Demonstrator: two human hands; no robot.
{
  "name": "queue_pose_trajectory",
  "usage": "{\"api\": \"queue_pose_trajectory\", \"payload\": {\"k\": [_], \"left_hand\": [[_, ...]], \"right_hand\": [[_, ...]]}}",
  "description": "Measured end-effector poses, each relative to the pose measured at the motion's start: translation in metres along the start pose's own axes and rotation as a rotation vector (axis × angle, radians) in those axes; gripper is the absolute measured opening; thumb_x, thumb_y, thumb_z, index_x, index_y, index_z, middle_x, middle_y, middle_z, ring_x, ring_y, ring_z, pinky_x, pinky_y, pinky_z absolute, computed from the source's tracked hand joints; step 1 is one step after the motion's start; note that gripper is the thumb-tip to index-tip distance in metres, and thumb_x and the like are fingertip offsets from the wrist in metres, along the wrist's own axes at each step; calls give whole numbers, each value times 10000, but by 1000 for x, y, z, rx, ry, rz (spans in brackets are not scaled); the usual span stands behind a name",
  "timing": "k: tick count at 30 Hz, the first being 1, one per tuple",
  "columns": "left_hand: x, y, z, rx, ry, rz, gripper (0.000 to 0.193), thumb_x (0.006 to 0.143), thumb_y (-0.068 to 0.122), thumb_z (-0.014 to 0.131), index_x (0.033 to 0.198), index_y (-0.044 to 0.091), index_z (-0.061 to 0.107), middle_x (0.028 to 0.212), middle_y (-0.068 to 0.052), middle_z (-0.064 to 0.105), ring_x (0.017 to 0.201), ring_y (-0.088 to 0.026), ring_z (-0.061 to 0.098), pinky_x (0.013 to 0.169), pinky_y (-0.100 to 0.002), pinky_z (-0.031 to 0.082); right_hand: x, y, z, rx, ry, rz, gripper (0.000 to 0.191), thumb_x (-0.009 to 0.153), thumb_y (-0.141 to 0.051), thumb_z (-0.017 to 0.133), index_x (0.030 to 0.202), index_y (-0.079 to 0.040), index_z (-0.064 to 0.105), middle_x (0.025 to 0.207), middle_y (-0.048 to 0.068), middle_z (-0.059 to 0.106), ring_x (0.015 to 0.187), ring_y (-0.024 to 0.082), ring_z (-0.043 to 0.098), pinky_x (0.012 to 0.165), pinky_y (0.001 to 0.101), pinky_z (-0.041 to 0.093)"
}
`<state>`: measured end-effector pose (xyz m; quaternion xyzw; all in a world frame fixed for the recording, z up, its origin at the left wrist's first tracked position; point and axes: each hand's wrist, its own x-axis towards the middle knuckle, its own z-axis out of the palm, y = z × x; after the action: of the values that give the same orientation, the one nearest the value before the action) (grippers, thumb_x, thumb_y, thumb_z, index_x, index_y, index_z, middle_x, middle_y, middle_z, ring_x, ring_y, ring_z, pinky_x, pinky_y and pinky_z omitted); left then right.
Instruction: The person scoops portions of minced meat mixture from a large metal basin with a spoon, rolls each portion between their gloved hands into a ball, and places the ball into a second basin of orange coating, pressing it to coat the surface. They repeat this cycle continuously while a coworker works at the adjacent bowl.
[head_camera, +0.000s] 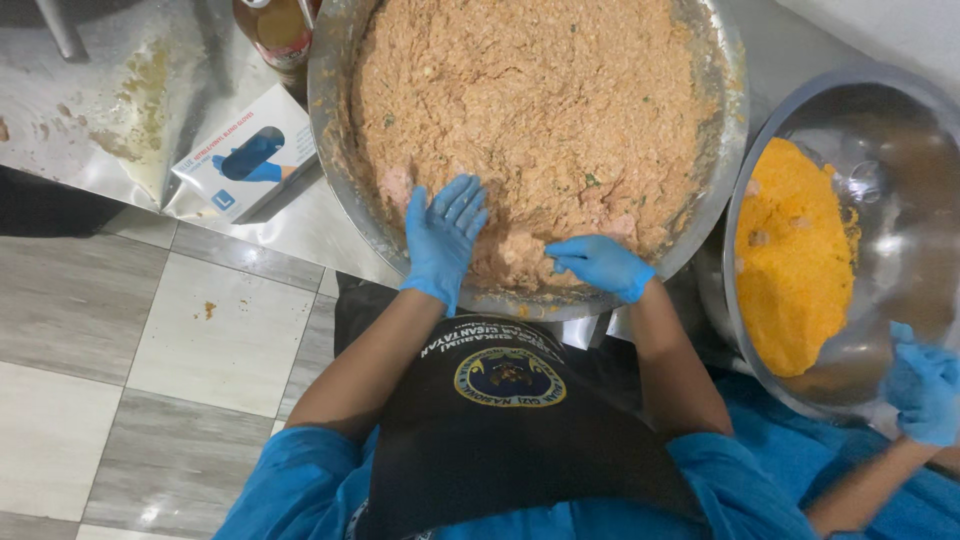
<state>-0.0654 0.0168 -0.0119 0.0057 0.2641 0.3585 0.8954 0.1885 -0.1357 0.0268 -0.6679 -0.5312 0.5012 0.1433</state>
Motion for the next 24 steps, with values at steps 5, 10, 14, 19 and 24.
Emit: {"api": "queue_pose_trajectory", "payload": {"k": [5,10,14,19,24], "left_hand": [[2,-17,10,73,-11,-137,744,994,593,398,1457,29,546,1502,-144,572,1340,-284,542,1022,-390,471],[-5,-30,28,-141,-74,-230,745,965,609,414,1401,16,532,1418,-220,580,1224,-371,613,1009,-509,526],[-9,-26,31,-260,-123,-229,783,1007,620,446,1424,-37,537,1398,-247,595,1201,-373,638,995,-485,545],[-11,-25,33,-222,-170,-246,769,1023,613,473,1415,-42,562,1396,-253,622,1188,-376,647,984,-483,525],[-14,-27,38,-213,-191,-260,763,1003,621,462,1384,-33,555,1388,-246,605,1213,-395,627,1037,-552,512]], "right_hand": [[-18,-34,26,235,322,-39,344,995,-96,600,1328,-70,685,1093,121,720,887,217,650,777,337,546],[-19,-78,73,-97,580,-362,415,1018,-15,573,1428,-54,622,1171,166,683,1060,306,662,894,387,534],[-25,-90,87,-218,644,-404,513,896,54,550,1389,-57,637,1139,191,660,996,344,661,857,401,544],[-36,-94,84,-320,739,-441,520,864,71,561,1356,-61,664,1124,170,666,993,348,663,872,414,540],[-43,-108,73,-348,791,-455,517,869,87,562,1356,-50,665,1149,185,673,1004,358,661,880,420,547]]}}
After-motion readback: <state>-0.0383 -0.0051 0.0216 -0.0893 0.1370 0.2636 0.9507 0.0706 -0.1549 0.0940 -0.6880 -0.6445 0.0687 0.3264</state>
